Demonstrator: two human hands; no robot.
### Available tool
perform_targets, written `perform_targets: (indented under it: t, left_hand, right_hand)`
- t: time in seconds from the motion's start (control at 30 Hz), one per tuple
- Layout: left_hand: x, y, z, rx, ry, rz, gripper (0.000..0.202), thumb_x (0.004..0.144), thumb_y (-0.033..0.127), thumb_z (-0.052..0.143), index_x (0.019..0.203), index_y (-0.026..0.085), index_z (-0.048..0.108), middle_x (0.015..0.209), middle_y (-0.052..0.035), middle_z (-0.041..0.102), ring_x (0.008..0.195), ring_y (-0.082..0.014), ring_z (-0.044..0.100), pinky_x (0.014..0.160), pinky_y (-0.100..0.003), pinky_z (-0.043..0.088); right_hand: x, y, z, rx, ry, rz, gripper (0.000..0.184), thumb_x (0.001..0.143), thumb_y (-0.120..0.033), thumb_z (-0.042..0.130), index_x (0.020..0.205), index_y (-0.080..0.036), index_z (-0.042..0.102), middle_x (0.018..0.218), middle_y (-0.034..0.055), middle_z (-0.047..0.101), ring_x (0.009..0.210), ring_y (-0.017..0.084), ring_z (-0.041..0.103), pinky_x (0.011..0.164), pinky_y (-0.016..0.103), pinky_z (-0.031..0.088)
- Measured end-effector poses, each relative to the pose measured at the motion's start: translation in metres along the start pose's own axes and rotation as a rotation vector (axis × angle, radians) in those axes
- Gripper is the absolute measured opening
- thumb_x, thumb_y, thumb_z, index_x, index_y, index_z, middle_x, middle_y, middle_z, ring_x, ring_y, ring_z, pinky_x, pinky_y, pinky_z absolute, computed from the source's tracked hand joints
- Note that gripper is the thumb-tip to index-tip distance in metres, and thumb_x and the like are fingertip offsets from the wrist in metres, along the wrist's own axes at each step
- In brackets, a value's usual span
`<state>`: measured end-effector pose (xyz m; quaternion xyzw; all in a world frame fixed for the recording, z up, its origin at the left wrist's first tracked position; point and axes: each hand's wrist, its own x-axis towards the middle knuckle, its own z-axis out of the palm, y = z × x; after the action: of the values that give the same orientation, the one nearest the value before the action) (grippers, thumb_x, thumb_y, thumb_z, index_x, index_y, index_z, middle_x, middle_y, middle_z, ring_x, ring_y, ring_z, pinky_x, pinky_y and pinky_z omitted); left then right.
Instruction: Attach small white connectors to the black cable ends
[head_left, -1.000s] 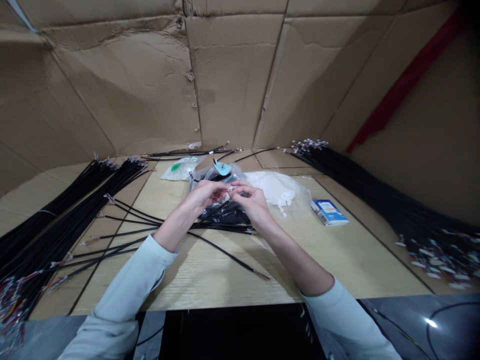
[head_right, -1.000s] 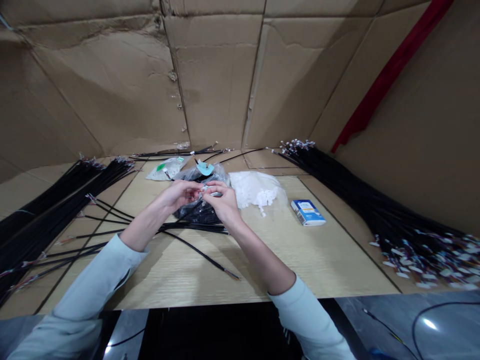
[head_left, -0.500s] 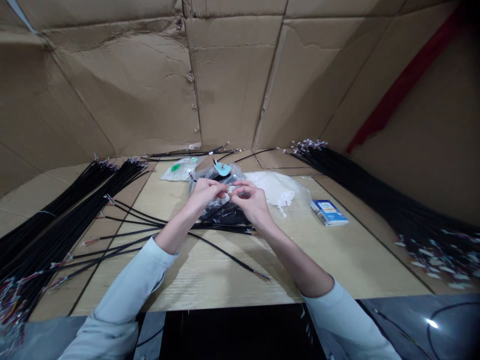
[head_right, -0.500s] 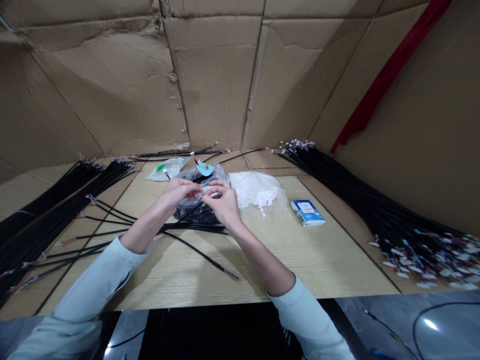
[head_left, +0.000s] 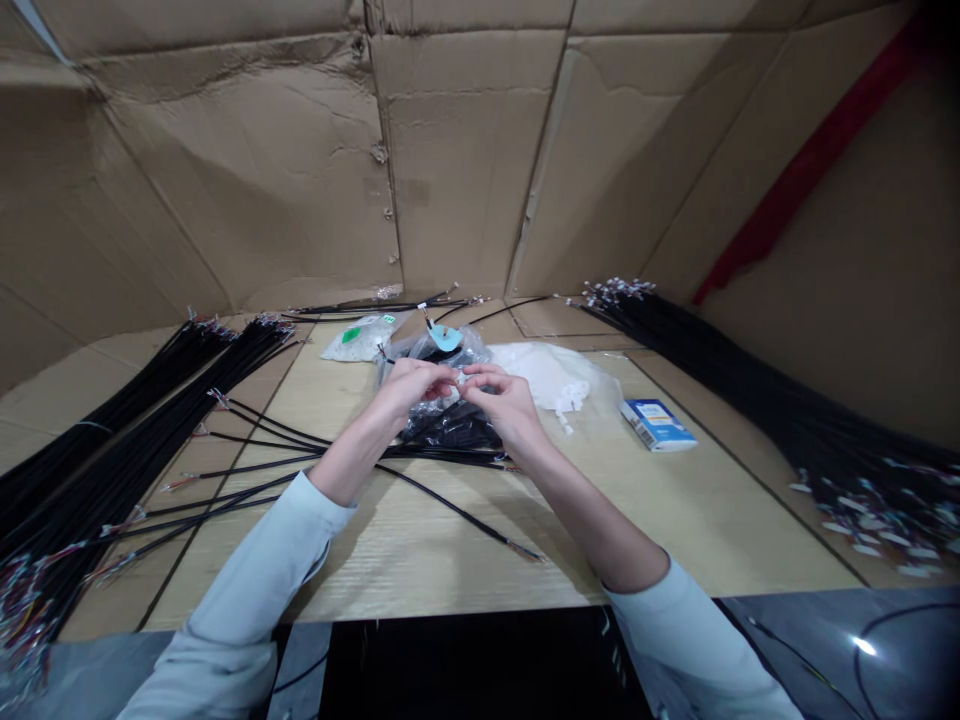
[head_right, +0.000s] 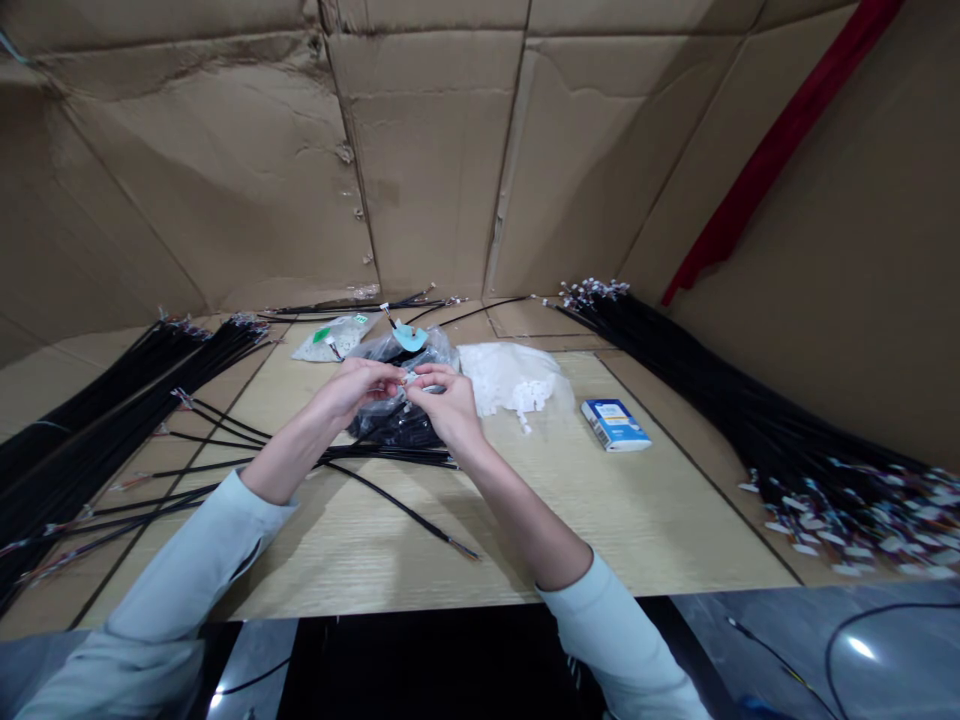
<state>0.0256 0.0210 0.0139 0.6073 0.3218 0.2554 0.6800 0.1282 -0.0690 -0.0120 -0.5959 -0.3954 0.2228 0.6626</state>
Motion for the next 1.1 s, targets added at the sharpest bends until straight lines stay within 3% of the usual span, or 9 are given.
perform_targets:
  t: [0.2,0.47,0.73,0.9,1.1]
  left_hand:
    - [0.001,-0.002,0.000,0.041,0.015,0.024,0.016,0.053,0.025,0.067,0.054,0.010,0.062,0.051,-0.0050,0.057,0.051,-0.0095,0.048,0.054,-0.023,0.036]
    - [-0.002,-0.003,0.001,0.152,0.064,0.115,0.019,0.055,0.028,0.064,0.053,0.009,0.062,0.048,-0.0032,0.054,0.048,-0.0087,0.046,0.052,-0.022,0.034]
    - [-0.001,-0.006,0.000,0.307,0.088,0.217,0.023,0.059,0.031,0.061,0.049,0.011,0.061,0.046,-0.0026,0.054,0.047,-0.0084,0.041,0.050,-0.023,0.029]
    - [-0.001,-0.009,0.001,0.339,0.088,0.239,0.023,0.060,0.030,0.059,0.048,0.011,0.061,0.046,-0.0024,0.054,0.046,-0.0082,0.039,0.050,-0.023,0.028]
    - [0.000,-0.011,0.003,0.322,0.111,0.242,0.022,0.061,0.030,0.058,0.050,0.011,0.062,0.046,-0.0025,0.054,0.045,-0.0082,0.038,0.050,-0.023,0.027]
  right_hand:
    - [0.001,0.000,0.001,0.004,0.002,0.010,0.006,0.053,-0.022,0.066,0.054,-0.016,0.063,0.093,0.0053,0.060,0.091,0.019,0.056,0.090,0.034,0.036]
    - [0.000,0.000,0.000,-0.116,-0.053,-0.109,0.012,0.061,-0.027,0.064,0.058,-0.016,0.063,0.097,0.0075,0.056,0.088,0.017,0.054,0.069,0.028,0.044]
    - [0.002,0.005,-0.001,-0.211,-0.103,-0.164,0.013,0.069,-0.027,0.060,0.063,-0.016,0.061,0.099,0.0081,0.053,0.092,0.019,0.053,0.071,0.030,0.044]
    - [0.003,0.008,0.000,-0.275,-0.055,-0.155,0.010,0.068,-0.024,0.059,0.062,-0.016,0.060,0.094,0.0085,0.051,0.092,0.021,0.051,0.073,0.033,0.044]
    - [-0.001,0.009,0.001,-0.333,-0.011,-0.248,0.011,0.072,-0.026,0.056,0.065,-0.017,0.059,0.091,0.0078,0.050,0.090,0.022,0.050,0.075,0.035,0.043]
